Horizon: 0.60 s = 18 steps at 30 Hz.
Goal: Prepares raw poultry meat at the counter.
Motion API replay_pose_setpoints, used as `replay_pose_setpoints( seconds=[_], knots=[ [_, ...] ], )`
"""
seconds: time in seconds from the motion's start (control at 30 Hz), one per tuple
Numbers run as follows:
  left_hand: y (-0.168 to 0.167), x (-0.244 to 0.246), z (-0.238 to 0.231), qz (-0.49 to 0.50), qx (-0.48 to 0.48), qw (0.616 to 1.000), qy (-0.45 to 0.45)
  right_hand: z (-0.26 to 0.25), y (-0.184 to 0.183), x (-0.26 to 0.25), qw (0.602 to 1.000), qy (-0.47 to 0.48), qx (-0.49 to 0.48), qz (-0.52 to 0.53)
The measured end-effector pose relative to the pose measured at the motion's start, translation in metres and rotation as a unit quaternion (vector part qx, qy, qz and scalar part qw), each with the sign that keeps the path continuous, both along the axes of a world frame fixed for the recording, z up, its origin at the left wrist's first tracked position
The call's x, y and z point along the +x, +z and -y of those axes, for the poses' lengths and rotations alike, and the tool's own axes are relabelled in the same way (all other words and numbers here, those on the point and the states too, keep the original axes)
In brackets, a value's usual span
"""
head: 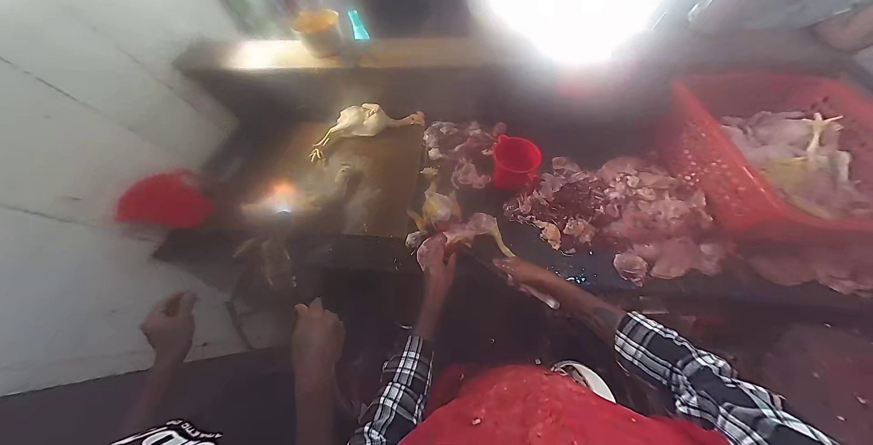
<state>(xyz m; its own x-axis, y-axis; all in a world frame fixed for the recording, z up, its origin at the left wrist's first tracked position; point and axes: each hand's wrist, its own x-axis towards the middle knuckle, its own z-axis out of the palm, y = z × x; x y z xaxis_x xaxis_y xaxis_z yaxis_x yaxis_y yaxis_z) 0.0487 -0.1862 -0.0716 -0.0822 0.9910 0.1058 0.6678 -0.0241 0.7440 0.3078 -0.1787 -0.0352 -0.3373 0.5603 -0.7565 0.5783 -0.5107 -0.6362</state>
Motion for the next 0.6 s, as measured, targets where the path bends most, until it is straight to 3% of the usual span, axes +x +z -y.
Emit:
replay_pose_setpoints(
  seconds=[0.27, 0.5, 0.6],
  knots=[
    [0.008, -0.022, -0.037, -0.088, -0.092, 0.992, -0.002, -0.025, -0.004, -0.038, 0.998, 0.014, 0.021, -0.049],
    [0.016, 0.010, -0.008, -0.148, -0.119, 0.981, -0.050, -0.013, -0.005, -0.047, 0.996, -0.033, 0.040, -0.076],
    [0.007, 0.030, 0.008, -0.157, -0.098, 0.982, -0.040, -0.007, -0.002, -0.046, 0.989, -0.052, 0.033, -0.137]
  ],
)
